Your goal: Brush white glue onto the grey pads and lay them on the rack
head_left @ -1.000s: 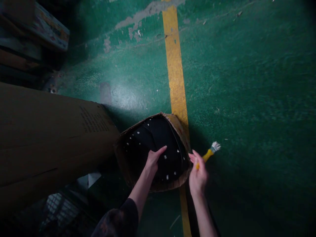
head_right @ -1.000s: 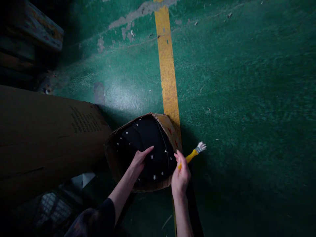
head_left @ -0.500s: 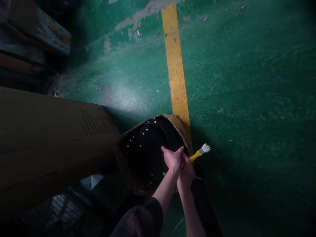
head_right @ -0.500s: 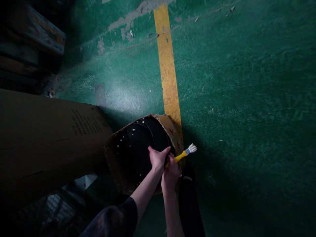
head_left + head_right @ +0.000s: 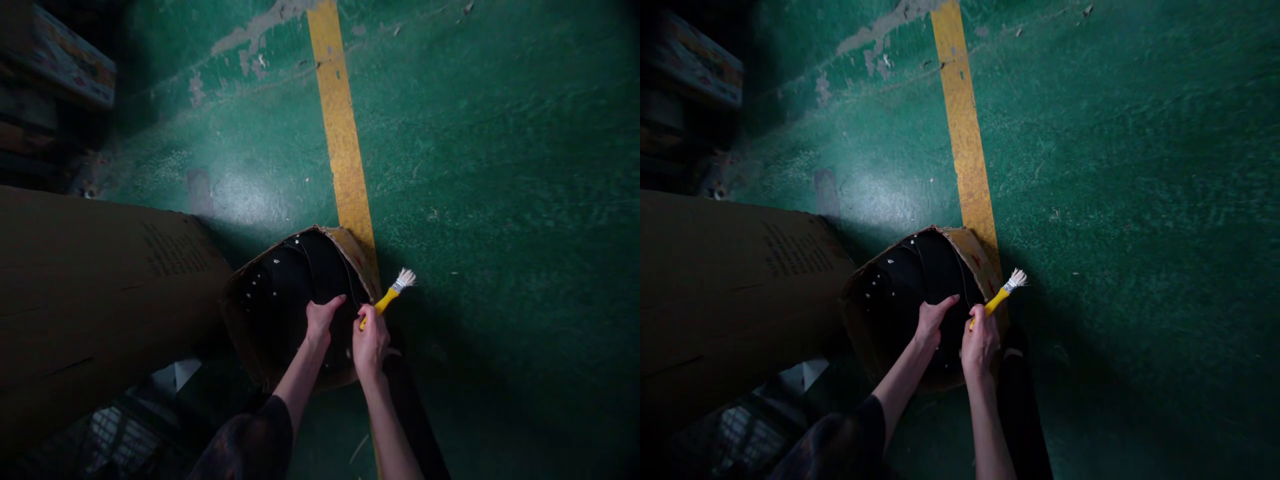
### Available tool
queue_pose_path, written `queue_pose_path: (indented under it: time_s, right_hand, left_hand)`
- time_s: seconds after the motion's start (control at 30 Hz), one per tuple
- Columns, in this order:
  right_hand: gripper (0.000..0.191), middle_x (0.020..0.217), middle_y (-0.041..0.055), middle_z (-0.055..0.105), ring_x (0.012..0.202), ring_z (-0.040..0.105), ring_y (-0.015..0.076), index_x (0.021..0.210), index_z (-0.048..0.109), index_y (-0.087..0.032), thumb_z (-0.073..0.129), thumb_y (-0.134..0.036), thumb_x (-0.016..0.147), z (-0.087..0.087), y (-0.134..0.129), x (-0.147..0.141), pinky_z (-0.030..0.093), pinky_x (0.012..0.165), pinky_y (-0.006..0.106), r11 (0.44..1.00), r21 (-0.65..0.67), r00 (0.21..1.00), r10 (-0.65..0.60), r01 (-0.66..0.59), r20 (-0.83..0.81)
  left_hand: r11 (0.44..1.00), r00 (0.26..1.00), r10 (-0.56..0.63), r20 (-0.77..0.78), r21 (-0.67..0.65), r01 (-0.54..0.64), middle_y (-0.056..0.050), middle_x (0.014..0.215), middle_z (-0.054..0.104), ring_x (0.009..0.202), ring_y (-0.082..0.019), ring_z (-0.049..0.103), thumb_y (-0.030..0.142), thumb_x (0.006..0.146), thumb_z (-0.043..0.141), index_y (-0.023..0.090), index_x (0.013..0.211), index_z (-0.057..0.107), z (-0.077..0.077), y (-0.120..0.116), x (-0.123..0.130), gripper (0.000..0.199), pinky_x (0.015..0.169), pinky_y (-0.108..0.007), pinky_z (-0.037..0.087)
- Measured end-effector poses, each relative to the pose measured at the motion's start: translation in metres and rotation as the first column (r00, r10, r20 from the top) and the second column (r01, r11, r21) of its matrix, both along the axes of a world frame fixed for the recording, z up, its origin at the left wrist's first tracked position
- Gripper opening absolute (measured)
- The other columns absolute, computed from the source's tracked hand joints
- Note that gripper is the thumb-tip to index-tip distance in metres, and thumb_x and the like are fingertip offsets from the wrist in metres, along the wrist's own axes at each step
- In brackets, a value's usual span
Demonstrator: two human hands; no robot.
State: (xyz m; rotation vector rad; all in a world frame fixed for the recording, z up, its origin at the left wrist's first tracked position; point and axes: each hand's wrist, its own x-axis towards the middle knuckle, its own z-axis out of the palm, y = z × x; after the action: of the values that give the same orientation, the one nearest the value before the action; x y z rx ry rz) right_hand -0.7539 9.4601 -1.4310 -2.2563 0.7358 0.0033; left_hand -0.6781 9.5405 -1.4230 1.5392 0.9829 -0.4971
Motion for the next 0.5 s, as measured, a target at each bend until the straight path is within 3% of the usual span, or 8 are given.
queue_pose_path:
  time_s: [0.13, 0.23, 0.3, 0.4, 0.5]
  right_hand:
    - [0.018, 0.093, 0.0076, 0.063, 0.086, 0.059, 0.0230, 0.091, 0.055, -0.021, 0.045, -0.008, 0.086, 0.047, 0.021, 0.000, 0.046, 0.076, 0.035, 0.993, -0.023, 0.991, 0.120, -0.119, 0.053]
    - [0.019, 0.101, 0.0079, 0.064, 0.091, 0.059, 0.0243, 0.095, 0.055, -0.023, 0.046, -0.008, 0.087, 0.092, 0.047, -0.012, 0.049, 0.077, 0.038, 0.972, 0.037, 0.967, 0.228, -0.234, 0.116]
    - [0.019, 0.105, 0.0076, 0.064, 0.090, 0.060, 0.0245, 0.095, 0.055, -0.023, 0.046, -0.008, 0.088, 0.113, 0.071, -0.025, 0.050, 0.076, 0.039, 0.957, 0.072, 0.954, 0.272, -0.282, 0.126]
    - [0.024, 0.105, 0.0073, 0.065, 0.090, 0.061, 0.0246, 0.096, 0.055, -0.024, 0.042, -0.005, 0.087, 0.122, 0.110, -0.049, 0.051, 0.076, 0.041, 0.931, 0.137, 0.938, 0.325, -0.340, 0.119]
    - [0.020, 0.108, 0.0067, 0.064, 0.099, 0.060, 0.0251, 0.094, 0.052, -0.023, 0.045, -0.007, 0.087, 0.106, 0.130, -0.062, 0.052, 0.079, 0.043, 0.875, 0.265, 0.914, 0.387, -0.406, 0.123]
  left_hand:
    - [0.994, 0.998, -0.053, 0.015, -0.091, 0.054, -0.012, 0.101, 0.072, 0.090, -0.026, 0.068, 0.025, 0.057, 0.084, 0.011, 0.107, 0.067, 0.036, 0.039, 0.002, 0.054, 0.082, -0.037, 0.055]
    - [0.994, 0.997, -0.069, 0.022, -0.080, 0.071, -0.011, 0.106, 0.071, 0.097, -0.027, 0.067, 0.024, 0.058, 0.084, 0.014, 0.115, 0.063, 0.071, 0.084, -0.008, 0.061, 0.087, -0.038, 0.054]
    - [0.994, 0.998, -0.059, -0.021, -0.094, 0.056, -0.012, 0.105, 0.071, 0.102, -0.028, 0.065, 0.023, 0.059, 0.083, 0.014, 0.115, 0.063, 0.086, 0.118, -0.023, 0.061, 0.090, -0.037, 0.053]
    - [0.990, 0.983, -0.017, -0.180, -0.139, -0.008, -0.012, 0.101, 0.072, 0.098, -0.030, 0.067, 0.023, 0.059, 0.083, 0.015, 0.106, 0.066, 0.084, 0.164, -0.051, 0.052, 0.085, -0.039, 0.055]
    - [0.990, 0.957, -0.004, -0.291, -0.139, -0.038, -0.012, 0.092, 0.073, 0.086, -0.029, 0.070, 0.023, 0.057, 0.084, 0.014, 0.095, 0.068, 0.057, 0.196, -0.071, 0.043, 0.077, -0.039, 0.057]
